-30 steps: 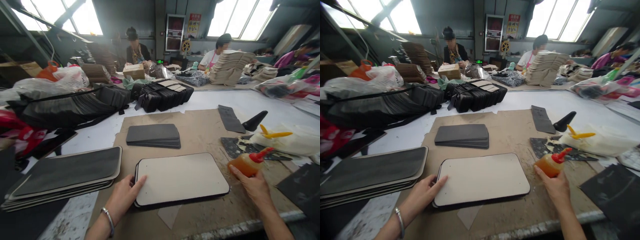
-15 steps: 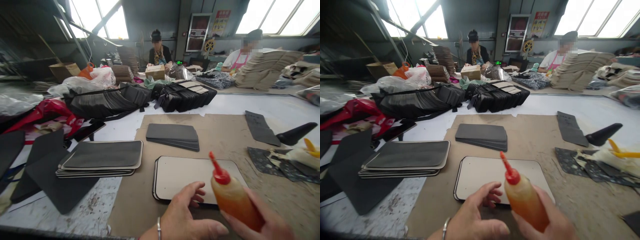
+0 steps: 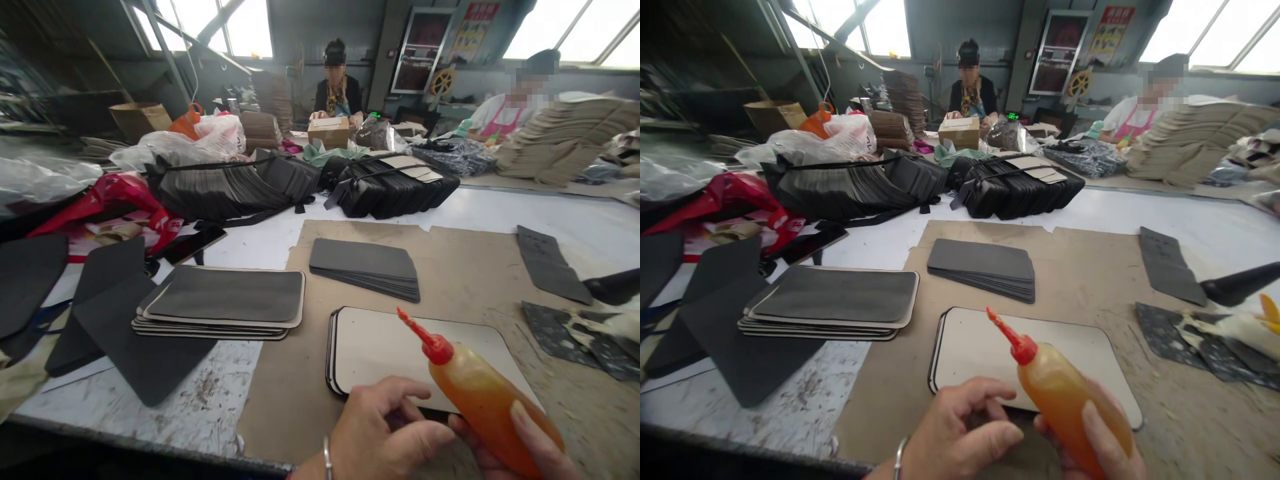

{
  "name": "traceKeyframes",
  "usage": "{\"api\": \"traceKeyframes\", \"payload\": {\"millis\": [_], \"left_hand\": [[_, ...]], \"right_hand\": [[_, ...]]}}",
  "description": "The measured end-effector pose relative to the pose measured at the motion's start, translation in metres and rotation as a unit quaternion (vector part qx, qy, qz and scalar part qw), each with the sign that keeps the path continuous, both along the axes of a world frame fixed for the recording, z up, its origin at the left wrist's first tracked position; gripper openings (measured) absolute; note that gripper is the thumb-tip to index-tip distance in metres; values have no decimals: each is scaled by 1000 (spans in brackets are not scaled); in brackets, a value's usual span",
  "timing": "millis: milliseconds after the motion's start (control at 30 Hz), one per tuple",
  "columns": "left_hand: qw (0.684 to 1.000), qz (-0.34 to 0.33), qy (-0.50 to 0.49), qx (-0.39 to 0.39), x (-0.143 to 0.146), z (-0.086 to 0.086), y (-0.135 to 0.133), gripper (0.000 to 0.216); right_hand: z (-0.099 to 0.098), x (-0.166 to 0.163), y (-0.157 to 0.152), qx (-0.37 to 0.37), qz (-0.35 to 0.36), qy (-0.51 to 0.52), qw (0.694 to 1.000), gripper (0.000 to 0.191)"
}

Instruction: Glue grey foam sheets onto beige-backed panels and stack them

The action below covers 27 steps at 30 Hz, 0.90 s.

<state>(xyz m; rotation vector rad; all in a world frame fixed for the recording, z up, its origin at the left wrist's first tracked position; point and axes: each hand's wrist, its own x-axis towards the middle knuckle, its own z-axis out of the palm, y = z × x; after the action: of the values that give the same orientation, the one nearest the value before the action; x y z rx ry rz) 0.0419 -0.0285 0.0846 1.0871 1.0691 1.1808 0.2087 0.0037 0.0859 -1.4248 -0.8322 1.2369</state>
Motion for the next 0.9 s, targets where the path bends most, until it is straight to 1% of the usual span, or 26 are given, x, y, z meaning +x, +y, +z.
{"api": "traceKeyframes", "payload": {"millis": [33, 67, 100, 133, 167, 200, 267, 333, 400, 467, 500, 600, 733, 800, 900], "left_hand": [[991, 27, 111, 66, -12, -6, -2, 28], [966, 57, 213, 137, -25, -12, -4, 21], [931, 80, 294, 201, -38, -18, -5, 18], [897, 89, 354, 251, -50, -23, -6, 18], [870, 85, 396, 282, -61, -28, -6, 20], [850, 74, 426, 302, -69, -32, -5, 20], [827, 54, 458, 321, -80, -37, -4, 19], [821, 45, 464, 330, -83, -40, -1, 17], [818, 43, 461, 342, -84, -43, 0, 18], [815, 42, 457, 353, -84, -47, 2, 21], [814, 44, 456, 357, -85, -49, 2, 23], [813, 52, 452, 364, -86, -56, 3, 25], [805, 66, 454, 375, -87, -62, 4, 23], [800, 70, 456, 383, -88, -63, 5, 23], [793, 76, 457, 396, -88, -65, 6, 23]], "right_hand": [[1, 2, 4, -5, -1, -1, 1000, 44], [1, 5, 7, -7, 2, -12, 1000, 46], [1, 7, 10, -8, 8, -27, 1000, 49], [1, 8, 12, -6, 13, -47, 999, 52], [0, 9, 13, -4, 20, -73, 997, 55], [-1, 9, 14, 2, 25, -106, 994, 57], [0, 6, 12, 26, 40, -197, 979, 58], [4, 0, 10, 67, 66, -306, 948, 57], [11, -8, 7, 124, 84, -396, 906, 52], [18, -16, 6, 183, 87, -448, 871, 47], [22, -21, 6, 206, 88, -462, 858, 46], [28, -37, 8, 233, 85, -478, 843, 42], [30, -53, 12, 221, 74, -503, 833, 36], [29, -54, 13, 211, 68, -519, 826, 34], [29, -42, 12, 199, 55, -541, 815, 36]]}}
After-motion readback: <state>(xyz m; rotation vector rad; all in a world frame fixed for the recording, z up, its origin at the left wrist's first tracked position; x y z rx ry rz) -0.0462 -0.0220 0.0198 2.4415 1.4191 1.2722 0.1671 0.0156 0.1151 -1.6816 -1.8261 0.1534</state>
